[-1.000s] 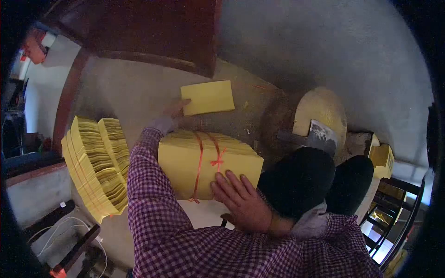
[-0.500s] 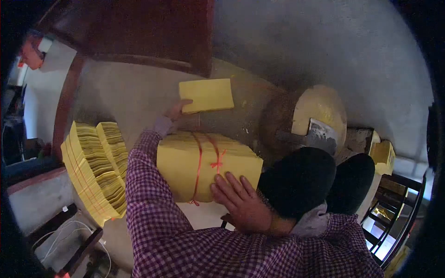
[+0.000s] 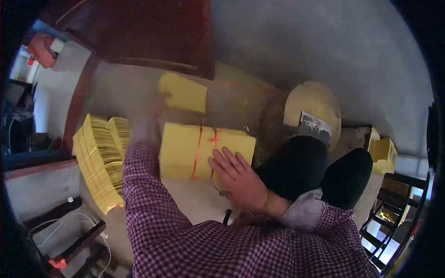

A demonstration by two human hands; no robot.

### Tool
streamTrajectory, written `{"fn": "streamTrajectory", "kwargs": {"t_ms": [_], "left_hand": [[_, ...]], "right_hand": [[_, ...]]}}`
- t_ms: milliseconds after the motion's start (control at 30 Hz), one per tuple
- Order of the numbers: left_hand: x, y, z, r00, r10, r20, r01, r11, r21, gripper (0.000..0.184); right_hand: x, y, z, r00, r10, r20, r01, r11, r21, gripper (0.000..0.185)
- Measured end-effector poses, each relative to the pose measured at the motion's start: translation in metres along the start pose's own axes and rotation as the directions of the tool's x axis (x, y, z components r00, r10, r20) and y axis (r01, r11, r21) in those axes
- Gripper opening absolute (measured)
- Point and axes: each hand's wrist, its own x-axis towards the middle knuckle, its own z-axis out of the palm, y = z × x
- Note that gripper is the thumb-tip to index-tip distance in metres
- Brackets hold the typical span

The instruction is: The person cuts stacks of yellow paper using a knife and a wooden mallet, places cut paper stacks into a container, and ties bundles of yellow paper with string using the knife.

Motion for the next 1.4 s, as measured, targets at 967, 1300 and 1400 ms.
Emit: {"fn": "streamTrajectory", "kwargs": {"t_ms": [967, 1300, 1400], "left_hand": [[-0.350, -0.235, 0.192, 0.751, -0.651, 0.115, 0.471, 0.406, -0.783, 0.033], [-0.293, -0.027, 0.206, 0.999, 0.046, -0.015, -0.029, 0.314, -0.949, 0.028], [-0.271, -0.001, 0.204, 0.998, 0.059, 0.035, 0.019, 0.252, -0.967, 0.029]], "right_hand": [[0.082, 0.035, 0.007, 0.888, 0.200, -0.413, -0.121, 0.970, 0.210, 0.014], [0.116, 0.055, 0.019, 0.752, 0.394, -0.528, -0.087, 0.854, 0.513, 0.012], [0.143, 0.064, 0.007, 0.783, 0.384, -0.490, -0.025, 0.806, 0.592, 0.013]]}}
